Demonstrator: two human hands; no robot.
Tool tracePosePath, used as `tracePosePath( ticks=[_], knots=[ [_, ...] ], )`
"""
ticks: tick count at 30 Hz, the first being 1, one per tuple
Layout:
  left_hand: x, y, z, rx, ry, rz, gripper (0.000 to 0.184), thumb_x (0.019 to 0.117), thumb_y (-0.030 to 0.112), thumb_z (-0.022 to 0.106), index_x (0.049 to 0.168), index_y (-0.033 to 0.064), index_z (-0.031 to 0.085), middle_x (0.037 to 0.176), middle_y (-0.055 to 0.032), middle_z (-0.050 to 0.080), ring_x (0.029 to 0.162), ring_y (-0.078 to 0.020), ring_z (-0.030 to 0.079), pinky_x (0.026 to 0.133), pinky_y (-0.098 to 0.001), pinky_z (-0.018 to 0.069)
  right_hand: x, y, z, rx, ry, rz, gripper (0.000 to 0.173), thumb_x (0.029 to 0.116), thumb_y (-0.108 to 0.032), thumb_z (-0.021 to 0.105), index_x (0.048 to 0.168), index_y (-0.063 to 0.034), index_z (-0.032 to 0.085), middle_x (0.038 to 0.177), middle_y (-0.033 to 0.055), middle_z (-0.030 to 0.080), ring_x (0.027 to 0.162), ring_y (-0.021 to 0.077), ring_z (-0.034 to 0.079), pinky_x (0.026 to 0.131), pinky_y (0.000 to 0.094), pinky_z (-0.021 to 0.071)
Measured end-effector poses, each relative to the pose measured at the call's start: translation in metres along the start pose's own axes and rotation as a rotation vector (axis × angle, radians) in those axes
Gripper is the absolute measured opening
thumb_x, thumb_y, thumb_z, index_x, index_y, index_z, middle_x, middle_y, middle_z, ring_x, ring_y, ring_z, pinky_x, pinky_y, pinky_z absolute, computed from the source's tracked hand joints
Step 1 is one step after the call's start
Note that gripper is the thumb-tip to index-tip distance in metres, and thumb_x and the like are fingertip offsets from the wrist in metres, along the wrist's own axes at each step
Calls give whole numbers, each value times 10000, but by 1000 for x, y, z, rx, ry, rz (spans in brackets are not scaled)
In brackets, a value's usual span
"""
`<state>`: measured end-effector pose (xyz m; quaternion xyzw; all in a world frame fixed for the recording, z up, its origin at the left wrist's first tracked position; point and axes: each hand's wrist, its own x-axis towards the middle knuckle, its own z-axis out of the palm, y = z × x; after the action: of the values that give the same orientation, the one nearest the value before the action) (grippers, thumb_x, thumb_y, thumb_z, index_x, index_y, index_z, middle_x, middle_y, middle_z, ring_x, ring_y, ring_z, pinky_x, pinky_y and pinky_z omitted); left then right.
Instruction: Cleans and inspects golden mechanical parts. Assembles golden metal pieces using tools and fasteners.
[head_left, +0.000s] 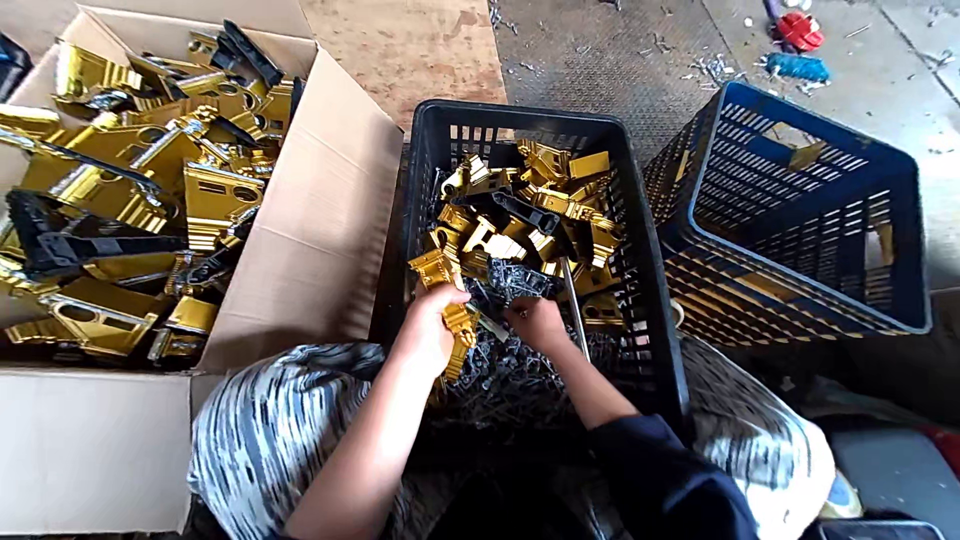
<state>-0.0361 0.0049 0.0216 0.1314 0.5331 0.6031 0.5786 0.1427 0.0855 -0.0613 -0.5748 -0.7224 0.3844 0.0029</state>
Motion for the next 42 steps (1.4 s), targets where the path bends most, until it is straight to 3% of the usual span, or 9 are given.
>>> tracePosePath(
  ticks=[3,8,11,16,24,30,34,37,42],
  knots=[
    [-5,1,0,-88,-36,-64,692,855,-41,526,1502,119,341,1372,-133,522,1077,-206,614,836,-388,554,-12,16,-20,152,0,-86,261,1022,-229,616,1117,-5,709,996,156,724,894,275,699,854,521,558],
    [-8,-3,9,-59,-125,19,590,916,-26,614,1445,105,388,1252,-118,603,998,-187,654,802,-351,577,3,16,2,-154,-48,138,329,994,-369,634,1202,-141,750,1178,173,723,1149,397,665,953,664,504],
    [-5,-8,10,-116,-121,14,477,958,146,679,1375,167,448,1001,-73,613,774,-151,640,656,-289,570,13,2,21,-179,-65,125,327,996,-366,636,1199,-133,742,1264,186,681,1190,416,634,943,675,497],
    [-3,-2,0,-150,-44,12,554,1019,577,460,1441,218,449,1046,-90,656,803,-178,683,690,-323,600,-17,17,-16,126,87,-64,266,1009,-220,644,1179,-42,744,1080,172,744,981,317,721,923,558,554],
    [-4,-11,-3,258,-50,284,316,1084,275,496,1350,114,553,1245,-42,648,1147,-139,634,994,-386,540,-76,40,-31,559,91,-255,169,1021,-143,508,1079,-32,623,770,-7,596,570,50,543,547,237,510],
    [-6,-16,-3,733,-114,504,222,1050,236,576,1225,128,658,996,12,707,870,-47,675,766,-283,576,-95,47,-38,-51,390,-205,255,969,-196,680,1135,-13,742,911,160,739,801,293,719,783,512,589],
    [-9,-15,-5,884,-153,404,211,1039,252,602,1197,133,673,939,3,714,801,-62,682,732,-302,582,-103,45,-45,461,503,-465,235,1028,-170,578,1144,-78,760,802,-24,693,574,16,554,543,203,499],
    [-8,-22,-5,749,-337,240,174,1034,223,606,1124,95,683,919,-3,700,831,-64,669,773,-279,570,-101,32,-44,761,445,-561,228,1020,-129,565,1134,-84,757,803,-73,681,576,-33,489,536,164,429],
    [-12,-38,3,629,-440,171,170,1028,202,607,1090,71,695,951,-9,702,896,-65,665,844,-270,559,-87,25,-23,499,552,-680,200,1002,-131,613,1088,-36,767,899,18,734,745,30,643,687,223,559]
  ],
)
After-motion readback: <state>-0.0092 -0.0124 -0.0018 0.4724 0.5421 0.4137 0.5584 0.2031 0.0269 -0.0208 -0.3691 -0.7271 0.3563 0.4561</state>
